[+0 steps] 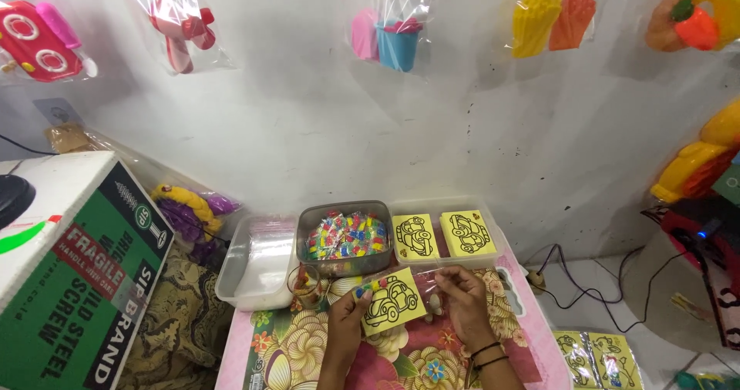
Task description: The person places small colorful plastic pieces onto a yellow card with a vehicle outline, then inserts the card into a clear plastic bag and seals it. This process is repeated for multiple cards, which are then placed on the floor.
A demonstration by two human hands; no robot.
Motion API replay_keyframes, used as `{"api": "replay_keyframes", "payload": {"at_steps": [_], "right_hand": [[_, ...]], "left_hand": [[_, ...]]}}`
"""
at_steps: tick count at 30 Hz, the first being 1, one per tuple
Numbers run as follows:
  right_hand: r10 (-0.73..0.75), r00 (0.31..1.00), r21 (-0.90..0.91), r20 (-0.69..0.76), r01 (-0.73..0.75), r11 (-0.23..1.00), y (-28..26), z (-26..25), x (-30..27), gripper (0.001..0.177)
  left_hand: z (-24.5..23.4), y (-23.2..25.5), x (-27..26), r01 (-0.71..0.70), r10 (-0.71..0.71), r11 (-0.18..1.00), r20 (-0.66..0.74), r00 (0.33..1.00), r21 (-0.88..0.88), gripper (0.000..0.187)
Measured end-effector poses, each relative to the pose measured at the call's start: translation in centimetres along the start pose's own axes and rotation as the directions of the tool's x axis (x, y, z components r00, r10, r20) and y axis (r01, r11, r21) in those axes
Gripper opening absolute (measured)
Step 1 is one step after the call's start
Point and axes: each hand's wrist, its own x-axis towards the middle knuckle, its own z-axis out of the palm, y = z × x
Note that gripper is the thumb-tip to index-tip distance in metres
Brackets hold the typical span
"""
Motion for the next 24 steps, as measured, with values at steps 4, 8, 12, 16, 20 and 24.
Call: {"api": "replay_keyframes", "payload": {"at_steps": [4,8,12,16,20,24], "right_hand": [[0.014,1.0,0.148,-0.008,-0.013,0.989,0.0,-0.5,0.1,0.011],[0.012,1.0,0.177,-0.016,-0.009,0.984,0.7,-1.4,0.4,0.007],[0.008,0.993,0.212,-0.12,0.018,0.977,1.1,-2.5,1.0,0.011],[-0.146,0.97,-0.062,-0.194,0.137,0.989,-0.4,-2.2,0.4,0.007],[-0.284,0.956,-0.158,-0.069,0.271,0.95,-4.4,3.5,-0.8,0.01],[-0.255,0.915,-0.434,0.311,0.376,0.819,-7.9,11.2,-1.3,0.011]], "left_hand": [[0.4,1.0,-0.5,-0.015,0.015,1.0,-0.007,1.0,0.021,0.028],[0.1,-0.4,0.2,-0.034,0.034,0.999,-0.018,0.999,0.033,0.025],[0.2,0.7,-0.5,-0.039,0.039,0.999,-0.022,0.999,0.021,0.024],[0.3,1.0,-0.4,-0.016,0.016,1.0,-0.006,1.0,-0.001,0.023],[0.1,1.1,-0.2,-0.016,0.018,0.996,-0.027,0.999,0.082,0.024],[-0.2,0.5,-0.1,-0.015,0.014,0.999,0.011,1.0,0.029,0.024]]}}
